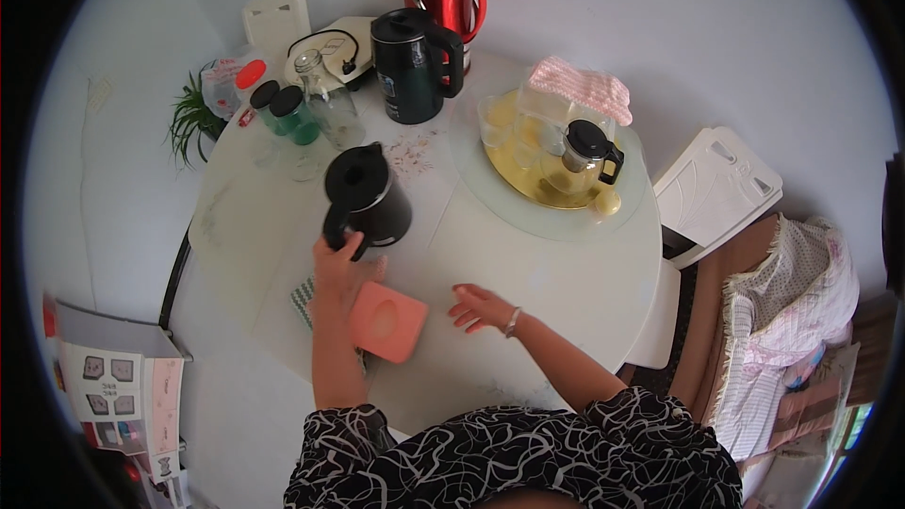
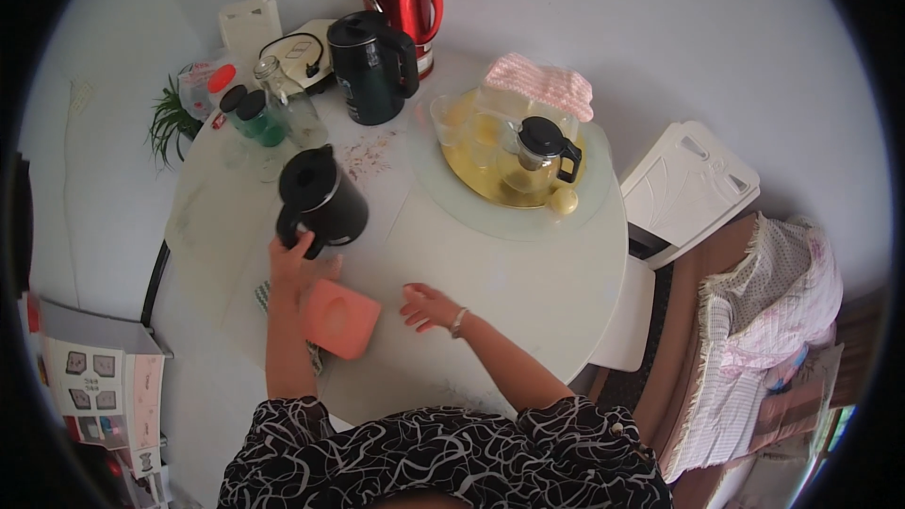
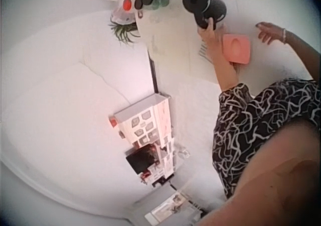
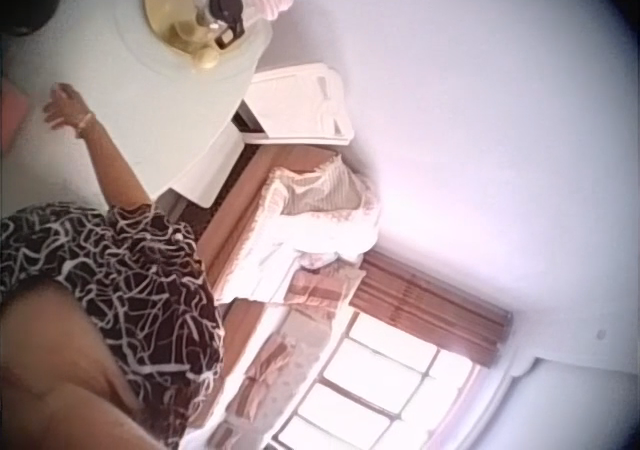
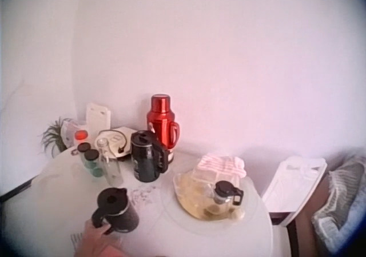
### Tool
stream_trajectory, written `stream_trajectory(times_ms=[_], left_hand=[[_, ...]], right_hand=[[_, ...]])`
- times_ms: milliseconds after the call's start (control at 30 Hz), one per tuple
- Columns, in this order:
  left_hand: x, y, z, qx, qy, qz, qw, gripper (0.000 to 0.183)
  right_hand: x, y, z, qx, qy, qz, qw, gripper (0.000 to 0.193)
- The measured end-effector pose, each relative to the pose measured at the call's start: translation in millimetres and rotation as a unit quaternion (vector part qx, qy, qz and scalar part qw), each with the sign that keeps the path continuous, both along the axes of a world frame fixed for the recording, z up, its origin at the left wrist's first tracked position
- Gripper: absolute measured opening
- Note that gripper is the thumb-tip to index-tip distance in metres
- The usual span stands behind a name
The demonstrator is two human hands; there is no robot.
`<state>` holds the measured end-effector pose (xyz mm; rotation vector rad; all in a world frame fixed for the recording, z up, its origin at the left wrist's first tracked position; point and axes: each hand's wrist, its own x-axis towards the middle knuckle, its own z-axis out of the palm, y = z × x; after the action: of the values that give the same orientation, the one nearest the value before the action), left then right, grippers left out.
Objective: The person wipes a small pink organizer container, a glass pitcher, and a glass cup with a cloth by hand.
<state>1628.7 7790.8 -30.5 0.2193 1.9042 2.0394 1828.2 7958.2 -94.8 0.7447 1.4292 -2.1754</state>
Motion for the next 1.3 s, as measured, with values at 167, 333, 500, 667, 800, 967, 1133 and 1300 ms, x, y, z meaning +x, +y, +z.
stream_trajectory(times_ms=[167,333,500,667,800,967,1133,1300], left_hand=[[-33.0,-51.6,-14.7,-0.049,0.055,0.058,0.996,0.012],[-15.1,-56.1,2.3,-0.12,0.112,0.027,0.986,0.028],[51.8,-15.1,9.2,-0.261,0.232,0.359,0.866,0.032],[50.2,105.6,-42.5,-0.062,0.058,-0.01,0.996,0.023],[24.4,174.1,-59.9,-0.038,-0.18,-0.091,0.979,0.036],[26.5,219.7,-74.4,0.037,-0.348,-0.115,0.93,0.038],[29.6,215.6,-91.9,0.055,-0.326,-0.138,0.934,0.029],[61.9,182.8,-90.6,0.055,-0.313,-0.134,0.939,0.026]], right_hand=[[48.7,75.6,-6.2,-0.101,-0.013,-0.309,0.946,0.043],[70.8,122.4,-7.2,-0.103,0.043,-0.517,0.849,0.049],[66.0,142.3,-21.8,-0.133,0.115,-0.565,0.806,0.044],[49.6,147.3,-25.2,-0.153,0.15,-0.582,0.785,0.032],[43.3,147.6,-27.5,-0.113,0.128,-0.579,0.797,0.02],[45.3,153.0,-31.3,-0.106,0.114,-0.572,0.805,0.015],[48.0,143.4,-22.3,-0.097,0.101,-0.577,0.805,0.017],[77.9,117.1,-19.1,-0.096,0.082,-0.561,0.818,0.013]])
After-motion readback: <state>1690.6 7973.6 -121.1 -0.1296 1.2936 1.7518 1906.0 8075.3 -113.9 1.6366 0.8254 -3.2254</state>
